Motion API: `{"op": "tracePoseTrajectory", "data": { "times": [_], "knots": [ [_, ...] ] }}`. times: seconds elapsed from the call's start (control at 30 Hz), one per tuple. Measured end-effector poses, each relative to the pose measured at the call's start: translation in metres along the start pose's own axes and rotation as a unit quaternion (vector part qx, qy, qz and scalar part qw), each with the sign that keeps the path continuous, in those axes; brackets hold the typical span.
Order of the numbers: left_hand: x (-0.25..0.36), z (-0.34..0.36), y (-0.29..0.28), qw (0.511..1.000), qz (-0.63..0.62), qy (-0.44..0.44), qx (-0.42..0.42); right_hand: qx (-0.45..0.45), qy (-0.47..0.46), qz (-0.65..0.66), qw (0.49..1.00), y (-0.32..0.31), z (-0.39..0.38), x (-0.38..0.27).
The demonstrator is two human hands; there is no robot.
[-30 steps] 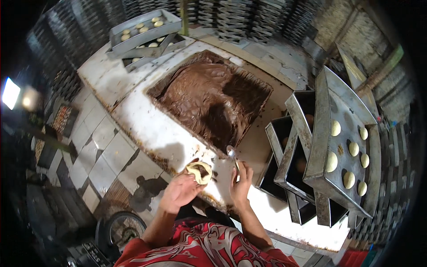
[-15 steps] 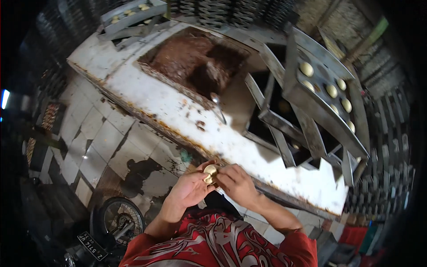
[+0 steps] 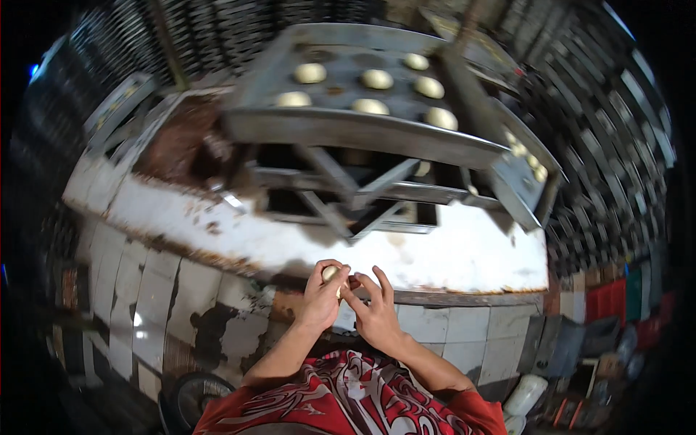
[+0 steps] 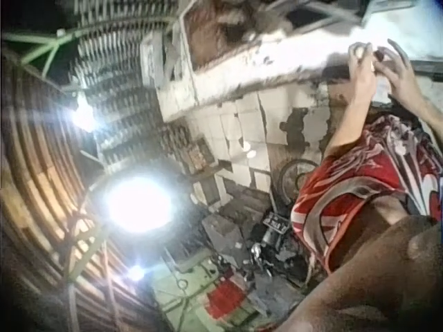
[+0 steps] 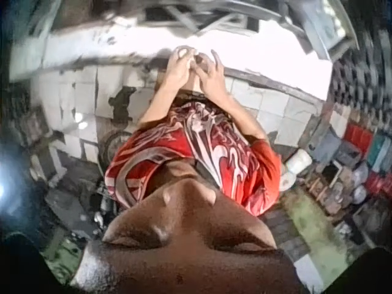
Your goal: Preparing chocolate-filled bread rolls by flattening dough, adding chocolate filling with a spoon, and arranging them on metal baking trays.
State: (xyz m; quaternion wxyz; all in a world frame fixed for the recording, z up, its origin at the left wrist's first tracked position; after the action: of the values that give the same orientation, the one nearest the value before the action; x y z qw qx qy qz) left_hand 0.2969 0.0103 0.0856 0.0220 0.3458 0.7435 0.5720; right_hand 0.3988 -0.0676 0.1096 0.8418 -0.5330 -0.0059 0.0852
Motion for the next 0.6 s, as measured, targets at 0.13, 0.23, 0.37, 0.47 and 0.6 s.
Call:
{"op": "tracePoseTrajectory", "data": {
  "times": [0.13, 0.23, 0.37, 0.47, 0.6],
  "knots": [
    [-0.124, 0.055, 0.053, 0.960, 0.245, 0.048, -0.123, 0.043, 0.131, -0.032, 0.990, -0.025, -0.062, 0.119],
    [-0.199, 0.111, 0.075, 0.650, 0.670, 0.178, -0.311, 0.068, 0.322, -0.086, 0.940, 0.001, -0.109, 0.240],
    [-0.215, 0.095, 0.096, 0.546, 0.758, 0.098, -0.344, 0.080, 0.437, 0.145, 0.884, 0.022, -0.080, 0.307],
    [-0.161, 0.064, 0.078, 0.613, 0.719, 0.127, -0.301, -0.092, 0.216, 0.190, 0.953, 0.044, -0.062, 0.262],
    [-0.086, 0.018, 0.014, 0.749, 0.634, 0.064, -0.181, -0.069, -0.055, 0.099, 0.991, 0.023, -0.097, 0.293]
  ]
}}
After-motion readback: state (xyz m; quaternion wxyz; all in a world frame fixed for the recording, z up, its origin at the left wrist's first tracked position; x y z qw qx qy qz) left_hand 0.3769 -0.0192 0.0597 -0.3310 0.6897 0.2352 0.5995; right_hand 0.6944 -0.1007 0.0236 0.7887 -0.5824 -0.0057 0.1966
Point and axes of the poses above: each hand's wrist, its own z-axis towards the middle knuckle, its own y-axis out of the palm, x = y × z, the point moved 1 cm from there along z, towards the middle knuckle, and after that the axes turned 15 degrees about -z, right-handed, at the moved point
